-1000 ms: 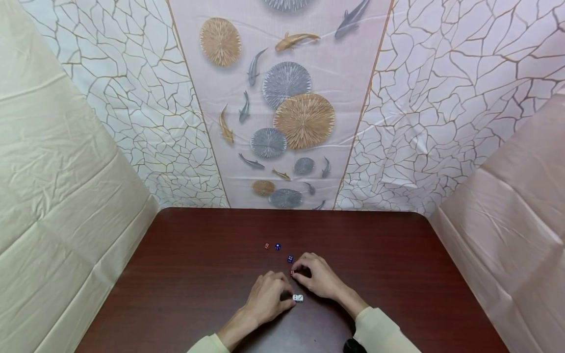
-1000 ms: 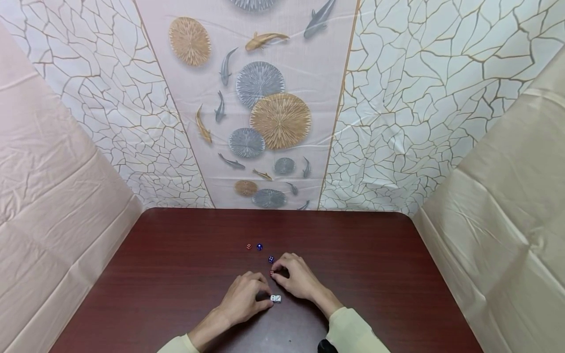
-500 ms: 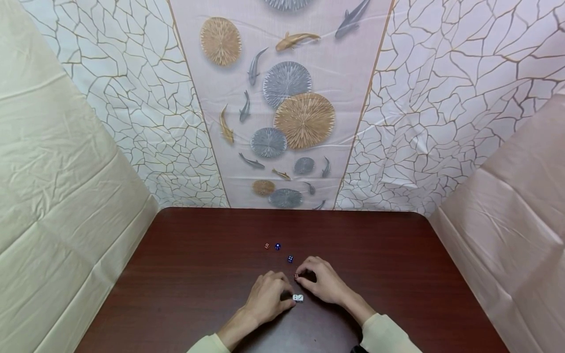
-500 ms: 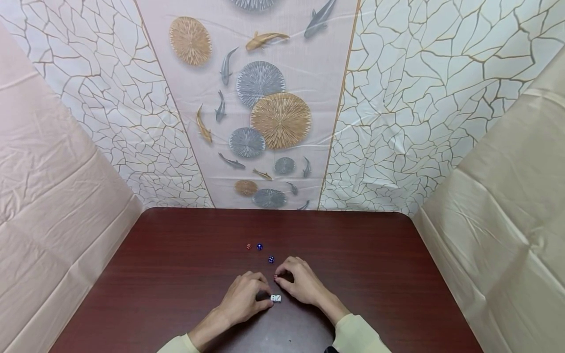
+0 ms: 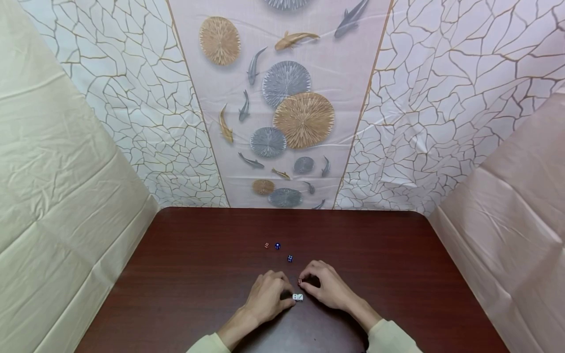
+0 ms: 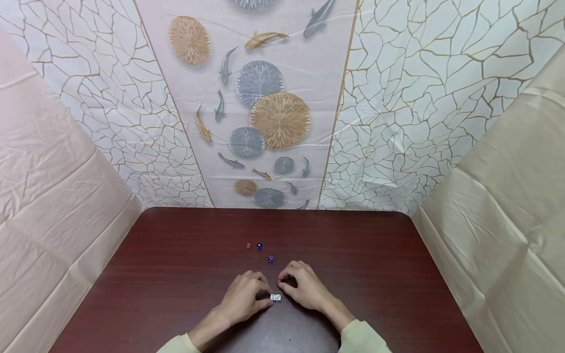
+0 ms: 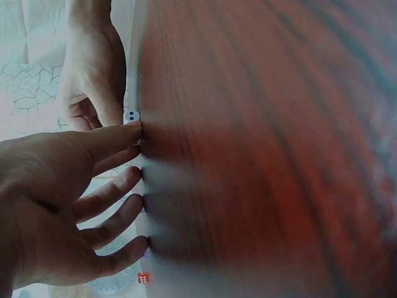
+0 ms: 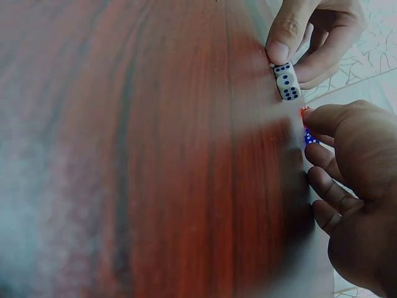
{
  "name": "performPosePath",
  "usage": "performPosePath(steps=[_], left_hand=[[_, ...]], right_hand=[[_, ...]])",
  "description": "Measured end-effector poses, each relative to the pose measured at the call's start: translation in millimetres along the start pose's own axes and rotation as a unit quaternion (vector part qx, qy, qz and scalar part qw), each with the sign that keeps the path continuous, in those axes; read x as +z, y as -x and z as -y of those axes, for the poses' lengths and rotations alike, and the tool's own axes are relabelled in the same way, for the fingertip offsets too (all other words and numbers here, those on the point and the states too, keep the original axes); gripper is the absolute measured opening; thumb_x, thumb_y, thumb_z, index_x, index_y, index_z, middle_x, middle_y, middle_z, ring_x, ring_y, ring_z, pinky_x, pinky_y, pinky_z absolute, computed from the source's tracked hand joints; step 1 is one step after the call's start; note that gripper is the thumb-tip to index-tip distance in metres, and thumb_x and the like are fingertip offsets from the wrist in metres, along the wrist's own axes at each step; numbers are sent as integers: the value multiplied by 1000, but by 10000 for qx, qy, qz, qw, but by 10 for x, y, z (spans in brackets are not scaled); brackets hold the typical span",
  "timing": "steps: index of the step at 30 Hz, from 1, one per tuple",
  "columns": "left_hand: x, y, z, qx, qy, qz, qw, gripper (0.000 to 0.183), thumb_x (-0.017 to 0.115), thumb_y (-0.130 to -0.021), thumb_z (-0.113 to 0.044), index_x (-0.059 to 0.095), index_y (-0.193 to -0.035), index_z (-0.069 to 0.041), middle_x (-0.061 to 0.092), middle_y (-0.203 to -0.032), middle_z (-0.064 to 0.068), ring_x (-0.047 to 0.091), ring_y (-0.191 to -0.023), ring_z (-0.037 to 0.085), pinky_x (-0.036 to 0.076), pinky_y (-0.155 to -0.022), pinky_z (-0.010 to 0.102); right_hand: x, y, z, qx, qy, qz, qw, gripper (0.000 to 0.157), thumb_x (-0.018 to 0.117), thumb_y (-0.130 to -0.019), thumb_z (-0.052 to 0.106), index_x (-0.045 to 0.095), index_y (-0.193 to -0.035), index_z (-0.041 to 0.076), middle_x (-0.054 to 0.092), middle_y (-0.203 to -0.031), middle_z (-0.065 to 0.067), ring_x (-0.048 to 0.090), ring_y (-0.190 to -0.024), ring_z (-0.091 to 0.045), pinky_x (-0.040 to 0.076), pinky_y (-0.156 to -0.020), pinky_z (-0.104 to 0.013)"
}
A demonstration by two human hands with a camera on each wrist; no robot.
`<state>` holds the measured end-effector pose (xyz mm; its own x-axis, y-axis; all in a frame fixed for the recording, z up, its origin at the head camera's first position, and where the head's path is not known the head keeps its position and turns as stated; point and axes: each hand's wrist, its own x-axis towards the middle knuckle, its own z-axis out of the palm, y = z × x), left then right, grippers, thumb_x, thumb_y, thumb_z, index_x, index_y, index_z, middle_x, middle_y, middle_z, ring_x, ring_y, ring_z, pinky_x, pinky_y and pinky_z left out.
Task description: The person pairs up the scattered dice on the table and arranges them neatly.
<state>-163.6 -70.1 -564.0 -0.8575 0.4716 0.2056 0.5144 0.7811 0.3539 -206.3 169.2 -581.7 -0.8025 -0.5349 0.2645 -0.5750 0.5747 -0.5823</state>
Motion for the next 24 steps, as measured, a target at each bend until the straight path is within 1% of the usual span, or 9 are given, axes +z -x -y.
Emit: performPosePath(steps=[5,12,24], left_hand=[[-1,2,-2,-9,9,4,10000,14,98,-88,-34,90,-99,-28,80,-106,-10,66,-98,9,47,-81,28],[-8,2,-2,-37,51,26,10000,14,98,-89,-34,90,-99,-28,81,-107,-10,67,-99,10,48,-82,29],[-7,2,-8,-23,62,10,10000,14,98,-88,-34,90,-99,-29,80,-106,-10,67,-99,10,48,-83,29]], right_hand=[[-11,35,2,3,10,45,10000,7,83,-104,19,82,-110,21,74,-109,10,68,-103,-12,57,-90,-32],[-8,58,12,-105,146,-51,9998,8,84,-103,18,82,-109,20,75,-109,9,68,-103,-11,56,-91,-32],[15,45,43,15,93,35,9999,7,83,-104,17,83,-110,19,75,-108,8,67,-102,-13,52,-94,-36]])
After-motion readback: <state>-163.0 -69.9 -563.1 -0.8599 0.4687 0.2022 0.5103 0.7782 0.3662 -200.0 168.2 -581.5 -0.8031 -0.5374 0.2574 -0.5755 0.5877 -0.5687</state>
